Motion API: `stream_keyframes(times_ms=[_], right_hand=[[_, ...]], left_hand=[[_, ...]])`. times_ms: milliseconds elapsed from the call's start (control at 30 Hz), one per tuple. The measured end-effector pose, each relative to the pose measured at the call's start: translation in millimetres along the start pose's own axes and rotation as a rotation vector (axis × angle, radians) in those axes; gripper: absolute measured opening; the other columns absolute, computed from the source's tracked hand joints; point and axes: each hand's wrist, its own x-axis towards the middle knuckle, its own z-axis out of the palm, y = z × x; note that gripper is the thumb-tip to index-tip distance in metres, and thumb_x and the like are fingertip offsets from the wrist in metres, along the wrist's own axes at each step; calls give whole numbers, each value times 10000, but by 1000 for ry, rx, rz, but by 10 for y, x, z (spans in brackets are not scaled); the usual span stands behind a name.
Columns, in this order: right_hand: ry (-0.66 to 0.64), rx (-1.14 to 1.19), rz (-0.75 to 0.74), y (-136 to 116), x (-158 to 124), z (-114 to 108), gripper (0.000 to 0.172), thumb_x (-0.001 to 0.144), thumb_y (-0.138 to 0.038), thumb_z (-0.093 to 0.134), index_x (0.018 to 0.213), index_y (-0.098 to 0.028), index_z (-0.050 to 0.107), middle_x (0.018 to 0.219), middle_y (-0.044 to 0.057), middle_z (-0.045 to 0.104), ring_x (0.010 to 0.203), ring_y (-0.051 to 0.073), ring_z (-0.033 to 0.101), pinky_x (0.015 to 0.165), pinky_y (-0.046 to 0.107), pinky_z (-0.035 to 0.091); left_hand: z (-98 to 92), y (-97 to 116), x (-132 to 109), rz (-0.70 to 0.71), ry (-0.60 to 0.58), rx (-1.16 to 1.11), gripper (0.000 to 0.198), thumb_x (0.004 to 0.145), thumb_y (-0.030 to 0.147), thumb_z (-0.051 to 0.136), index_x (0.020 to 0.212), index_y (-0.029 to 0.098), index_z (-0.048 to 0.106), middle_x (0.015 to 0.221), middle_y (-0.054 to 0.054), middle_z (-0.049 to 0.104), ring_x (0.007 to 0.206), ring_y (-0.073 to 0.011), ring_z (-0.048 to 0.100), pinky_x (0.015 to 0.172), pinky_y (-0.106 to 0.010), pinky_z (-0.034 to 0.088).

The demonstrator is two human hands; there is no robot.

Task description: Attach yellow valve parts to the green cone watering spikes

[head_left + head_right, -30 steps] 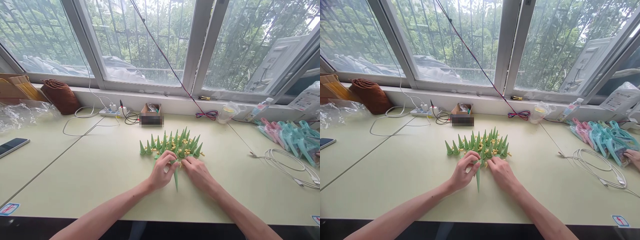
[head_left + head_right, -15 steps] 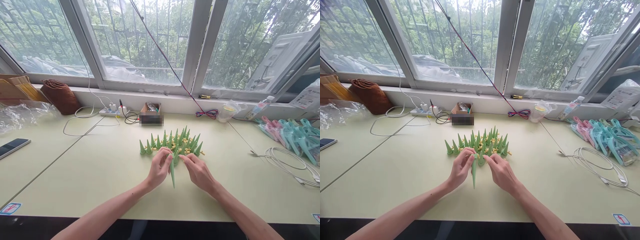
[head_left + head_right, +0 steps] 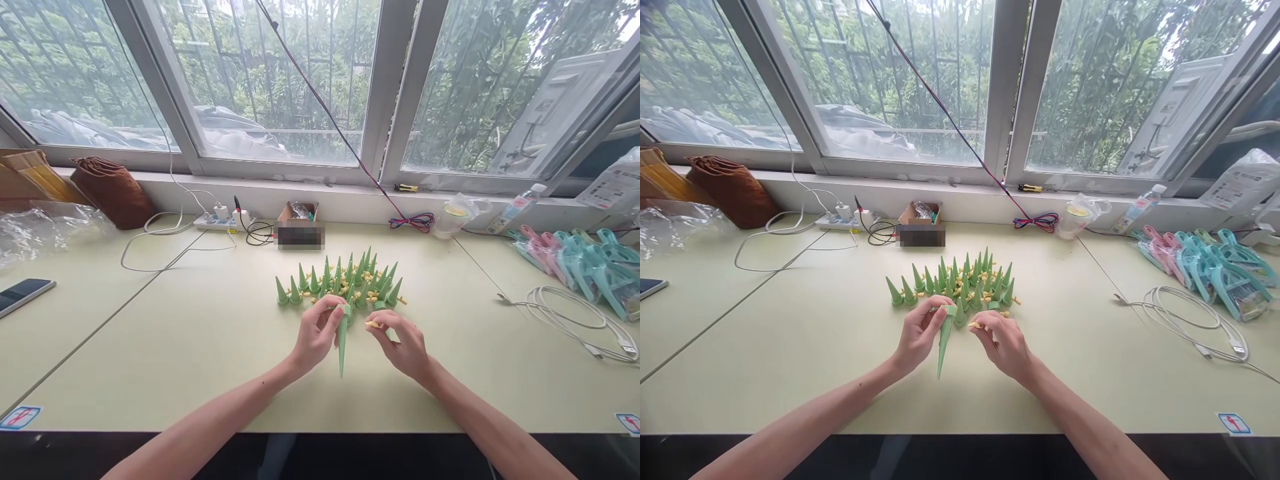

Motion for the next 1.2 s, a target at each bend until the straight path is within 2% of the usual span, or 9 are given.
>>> stream_keyframes(times_ms=[200, 300, 500, 733, 1200], right_hand=[[16, -20, -14, -9, 2, -9, 207, 925, -66, 597, 1042, -233, 560, 794, 30, 666, 686, 161, 647, 534, 248, 512], [32, 24, 27, -33, 16, -2, 184, 927, -78, 593, 1021, -235, 574, 780, 23, 644, 662, 157, 625, 539, 259, 512], [75, 135, 205, -88, 65, 8, 102, 919, -125, 624, 933, -227, 622, 822, 27, 601, 696, 149, 581, 552, 264, 502], [28, 364, 421, -103, 52, -5, 54, 943, -192, 617, 977, -225, 642, 832, 29, 619, 706, 150, 598, 531, 256, 531], [-42, 457, 401, -145, 63, -21, 106, 942, -154, 611, 1010, -220, 658, 827, 34, 635, 684, 147, 601, 571, 275, 543]], left_hand=[[7, 10, -5, -28, -25, -27, 215, 967, 360, 552, 912, 166, 626, 882, -38, 583, 496, -59, 495, 398, -195, 439], [13, -12, -10, -46, -67, -83, 210, 971, 356, 544, 911, 164, 606, 931, -36, 549, 518, -62, 542, 433, -209, 487], [47, -23, -34, -113, -145, -203, 217, 969, 364, 546, 906, 157, 559, 1016, -46, 526, 610, -112, 665, 586, -277, 576], [95, -14, -58, -172, -147, -242, 260, 956, 400, 562, 882, 154, 524, 1035, -56, 539, 623, -124, 666, 625, -301, 583], [122, -32, -104, -193, -81, -194, 269, 946, 428, 571, 903, 167, 531, 973, -30, 506, 576, -82, 593, 510, -251, 562]])
